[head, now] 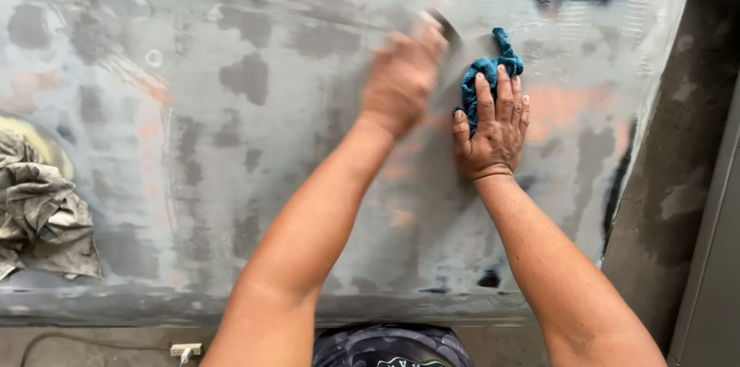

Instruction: The person scrubs a large, flat car part with a sanding block and a blue cloth. They repeatedly dip the tools into a green bucket of water and continue scrubbing the surface, focusing on the area around a chrome fuel cap.

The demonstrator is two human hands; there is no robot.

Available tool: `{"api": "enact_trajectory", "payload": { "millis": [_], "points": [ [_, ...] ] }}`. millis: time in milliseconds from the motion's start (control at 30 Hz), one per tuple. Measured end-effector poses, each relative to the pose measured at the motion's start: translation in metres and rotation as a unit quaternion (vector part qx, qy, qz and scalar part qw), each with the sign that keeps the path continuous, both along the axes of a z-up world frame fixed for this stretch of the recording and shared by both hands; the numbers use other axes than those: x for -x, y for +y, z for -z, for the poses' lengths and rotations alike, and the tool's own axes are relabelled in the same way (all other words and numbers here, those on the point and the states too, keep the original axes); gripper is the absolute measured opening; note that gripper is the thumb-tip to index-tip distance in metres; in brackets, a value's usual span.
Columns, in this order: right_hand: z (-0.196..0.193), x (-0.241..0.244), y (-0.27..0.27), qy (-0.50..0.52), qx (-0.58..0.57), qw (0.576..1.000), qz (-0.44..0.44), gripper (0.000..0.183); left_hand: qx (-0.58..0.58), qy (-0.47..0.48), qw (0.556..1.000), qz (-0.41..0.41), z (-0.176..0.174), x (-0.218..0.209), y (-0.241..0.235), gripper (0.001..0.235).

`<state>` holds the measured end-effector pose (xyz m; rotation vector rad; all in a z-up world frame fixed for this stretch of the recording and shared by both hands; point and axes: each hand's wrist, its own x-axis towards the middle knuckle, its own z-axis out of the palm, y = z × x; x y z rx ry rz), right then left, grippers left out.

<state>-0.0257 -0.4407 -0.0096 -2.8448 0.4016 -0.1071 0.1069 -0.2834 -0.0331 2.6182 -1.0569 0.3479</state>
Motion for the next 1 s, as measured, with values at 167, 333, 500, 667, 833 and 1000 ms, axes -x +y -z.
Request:
{"api": "enact_trajectory", "payload": {
  "millis": [167, 333, 500, 667, 833, 1000],
  "points": [
    [0.003, 0.003, 0.003, 0.003, -0.004, 1.0, -0.002, 0.065, -0.062, -0.036, 0.997, -0.001, 0.001, -0.064, 0.076, 0.059],
    [0.004, 0.005, 0.004, -0.01, -0.008, 1.0, -0.008, 0.066, -0.007, 0.017, 0.932, -0.361, 0.013, -0.101, 0.155, 0.048],
    [0.0, 0.001, 0.004, -0.003, -0.001, 1.0, -0.003, 0.066, -0.01, 0.008, 1.0, 0.027, -0.006, 0.011, 0.058, 0.046],
    [0.001, 0.003, 0.003, 0.001, 0.002, 1.0, 0.0, 0.066, -0.075, -0.024, 0.994, 0.07, -0.008, -0.024, 0.121, 0.051],
    [0.002, 0.001, 0.004, -0.014, -0.003, 1.0, -0.01, 0.066, 0.044, 0.177, 0.912, -0.368, -0.029, -0.052, 0.149, 0.043],
    [0.001, 0.002, 0.002, -0.011, -0.003, 1.0, -0.002, 0.066, -0.045, 0.004, 0.999, 0.004, -0.002, 0.042, 0.079, 0.05]
  ]
}}
